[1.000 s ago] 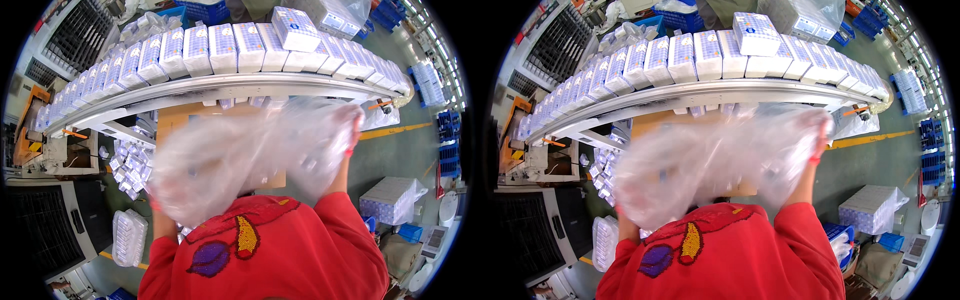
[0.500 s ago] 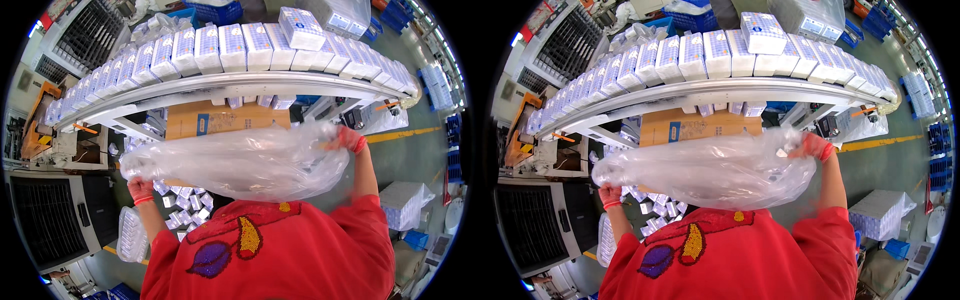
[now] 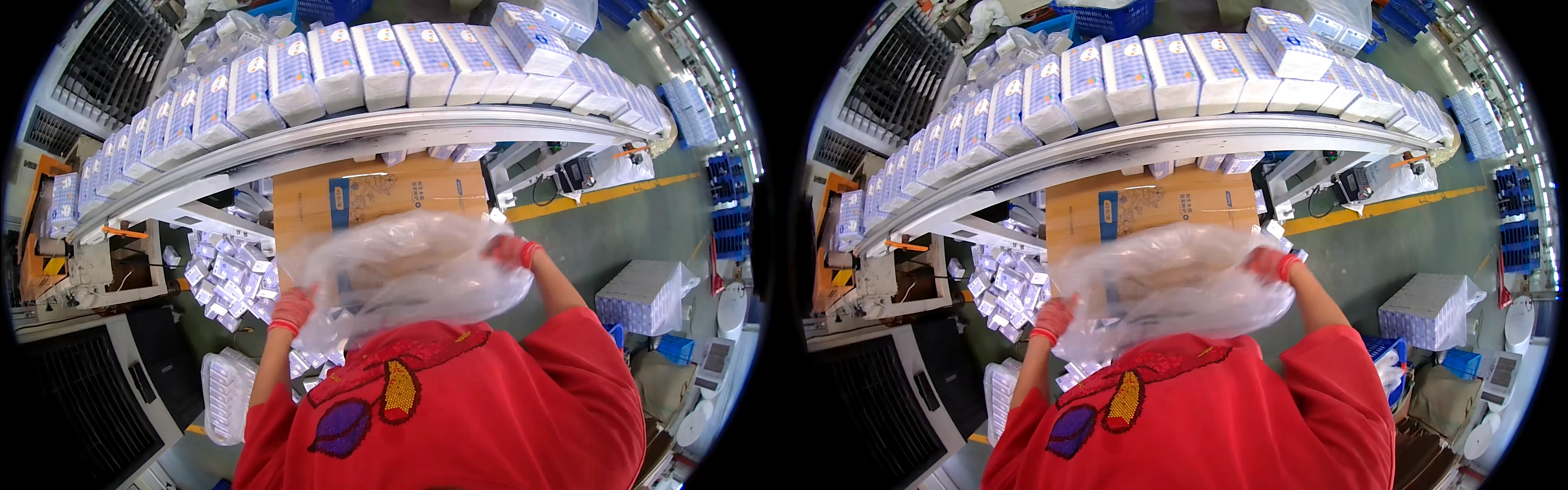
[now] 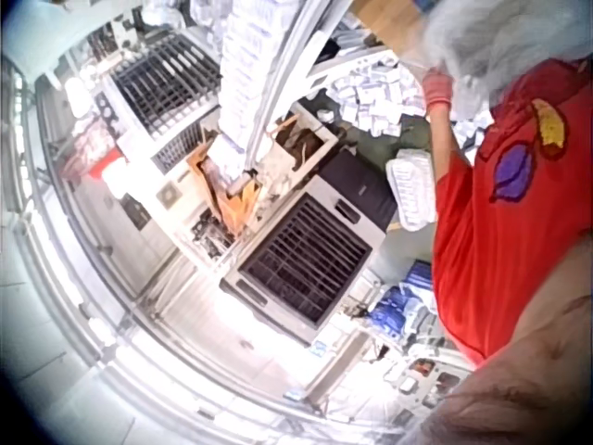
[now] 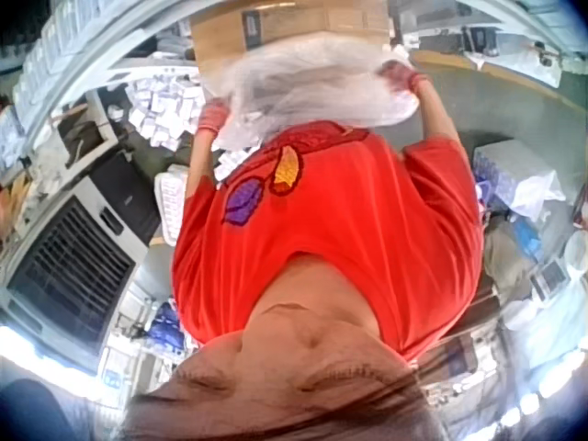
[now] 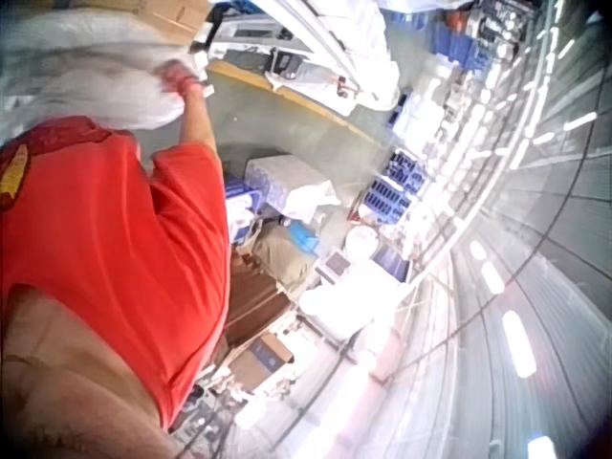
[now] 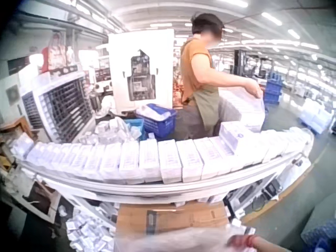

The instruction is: The person takes rectangular packages from a conveyor belt and stacks them into a large plastic bag, then collects fallen packages from the floor and places them into another bag.

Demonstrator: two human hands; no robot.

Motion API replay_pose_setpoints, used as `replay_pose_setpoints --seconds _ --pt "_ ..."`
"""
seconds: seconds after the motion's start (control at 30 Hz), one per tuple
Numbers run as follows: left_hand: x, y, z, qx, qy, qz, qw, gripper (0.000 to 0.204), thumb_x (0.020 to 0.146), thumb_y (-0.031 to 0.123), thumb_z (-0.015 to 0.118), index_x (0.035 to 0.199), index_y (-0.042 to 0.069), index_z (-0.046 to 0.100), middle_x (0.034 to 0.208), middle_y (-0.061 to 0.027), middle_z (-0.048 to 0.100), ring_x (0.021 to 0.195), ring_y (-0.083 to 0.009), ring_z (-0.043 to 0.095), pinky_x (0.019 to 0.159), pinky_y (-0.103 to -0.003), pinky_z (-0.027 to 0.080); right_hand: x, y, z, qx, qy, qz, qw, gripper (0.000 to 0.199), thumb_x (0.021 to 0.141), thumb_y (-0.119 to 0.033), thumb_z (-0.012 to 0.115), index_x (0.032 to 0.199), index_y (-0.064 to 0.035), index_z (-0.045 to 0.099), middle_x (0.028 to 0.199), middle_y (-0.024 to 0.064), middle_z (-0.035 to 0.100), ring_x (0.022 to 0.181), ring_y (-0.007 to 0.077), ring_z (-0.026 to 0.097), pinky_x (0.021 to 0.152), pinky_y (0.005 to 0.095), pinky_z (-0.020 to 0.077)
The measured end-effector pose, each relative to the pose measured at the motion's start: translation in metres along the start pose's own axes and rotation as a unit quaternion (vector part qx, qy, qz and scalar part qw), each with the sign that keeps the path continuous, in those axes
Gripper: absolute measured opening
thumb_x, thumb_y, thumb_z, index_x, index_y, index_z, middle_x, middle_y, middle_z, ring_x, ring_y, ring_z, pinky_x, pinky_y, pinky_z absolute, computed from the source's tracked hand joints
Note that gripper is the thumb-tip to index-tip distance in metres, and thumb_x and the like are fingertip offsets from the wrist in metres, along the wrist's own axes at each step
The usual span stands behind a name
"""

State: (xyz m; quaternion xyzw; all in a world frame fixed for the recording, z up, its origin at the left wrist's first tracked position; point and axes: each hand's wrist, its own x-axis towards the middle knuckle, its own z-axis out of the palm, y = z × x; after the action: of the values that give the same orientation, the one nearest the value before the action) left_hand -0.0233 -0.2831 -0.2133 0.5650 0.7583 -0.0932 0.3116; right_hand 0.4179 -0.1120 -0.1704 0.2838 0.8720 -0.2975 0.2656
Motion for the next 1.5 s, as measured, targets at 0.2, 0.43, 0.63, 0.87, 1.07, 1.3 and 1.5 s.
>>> replay_pose_setpoints --seconds 0.2,0.43,0.63,0.87,1.07,1.3,1.5 --pt "0.011 -0.077 -0.040 -0.644 0.237 0.043 0.726 0.040 0.081 0.030 0.040 0.110 0.003 0.040 0.107 -0.0137 0.045 0.096 -0.0264 0.045 0.082 -0.036 0.037 -0.064 0.007 -0.037 0.708 0.589 0.041 0.386 0.040 0.080 -0.032 0.044 0.104 0.0001 0.048 0.098 0.0133 0.053 0.091 0.0226 0.051 0.078 0.0340 0.0426" --pt "0.019 -0.111 -0.078 -0.746 0.409 0.098 0.517 0.042 0.080 0.027 0.042 0.114 0.003 0.038 0.115 -0.0107 0.042 0.105 -0.0226 0.041 0.088 -0.038 0.035 -0.100 0.078 -0.045 0.659 0.654 -0.089 0.362 0.040 0.074 -0.032 0.054 0.102 -0.0036 0.051 0.100 0.0097 0.053 0.084 0.0185 0.051 0.072 0.0339 0.0439" --pt "0.022 -0.125 -0.014 -0.808 0.039 0.318 0.495 0.038 0.077 0.023 0.048 0.108 0.003 0.043 0.106 -0.0111 0.047 0.101 -0.0237 0.043 0.084 -0.037 0.037 -0.146 0.090 -0.012 0.464 0.415 0.089 0.777 0.041 0.072 -0.029 0.057 0.103 -0.0026 0.050 0.104 0.0091 0.051 0.087 0.0167 0.050 0.074 0.0327 0.0432" --pt "0.062 -0.109 0.061 -0.122 0.310 -0.177 0.926 0.039 0.066 0.005 0.052 0.104 0.000 0.047 0.100 -0.0142 0.051 0.093 -0.0254 0.049 0.080 -0.035 0.040 -0.003 0.023 0.008 -0.009 0.179 0.503 0.846 0.033 0.071 -0.020 0.053 0.101 -0.0077 0.047 0.099 0.0099 0.052 0.091 0.0244 0.050 0.077 0.0368 0.0403" --pt "0.098 0.103 0.068 0.082 0.190 0.303 0.930 0.030 0.073 0.024 0.048 0.099 0.009 0.052 0.100 -0.0103 0.052 0.090 -0.0226 0.052 0.077 -0.043 0.036 0.166 -0.071 -0.012 0.133 -0.045 -0.034 0.990 0.051 0.063 -0.010 0.049 0.114 -0.0099 0.042 0.106 0.0118 0.050 0.093 0.0271 0.050 0.078 0.0315 0.0417" --pt "0.113 0.063 0.140 0.198 -0.166 0.294 0.920 0.017 0.069 0.022 0.046 0.079 0.015 0.059 0.079 -0.0036 0.058 0.080 -0.0193 0.055 0.068 -0.041 0.039 0.290 0.016 -0.070 0.091 0.150 0.196 0.965 0.042 0.069 -0.022 0.050 0.110 -0.0160 0.045 0.091 0.0112 0.056 0.081 0.0259 0.054 0.070 0.0364 0.0420" --pt "0.087 0.049 0.167 0.054 -0.529 0.352 0.771 0.030 0.072 0.036 0.049 0.083 0.010 0.061 0.091 -0.0111 0.058 0.081 -0.0295 0.054 0.071 -0.038 0.042 0.331 -0.016 -0.044 -0.018 0.234 0.133 0.963 0.039 0.067 -0.022 0.050 0.104 -0.0111 0.049 0.107 0.0072 0.048 0.099 0.0260 0.044 0.084 0.0410 0.0325"
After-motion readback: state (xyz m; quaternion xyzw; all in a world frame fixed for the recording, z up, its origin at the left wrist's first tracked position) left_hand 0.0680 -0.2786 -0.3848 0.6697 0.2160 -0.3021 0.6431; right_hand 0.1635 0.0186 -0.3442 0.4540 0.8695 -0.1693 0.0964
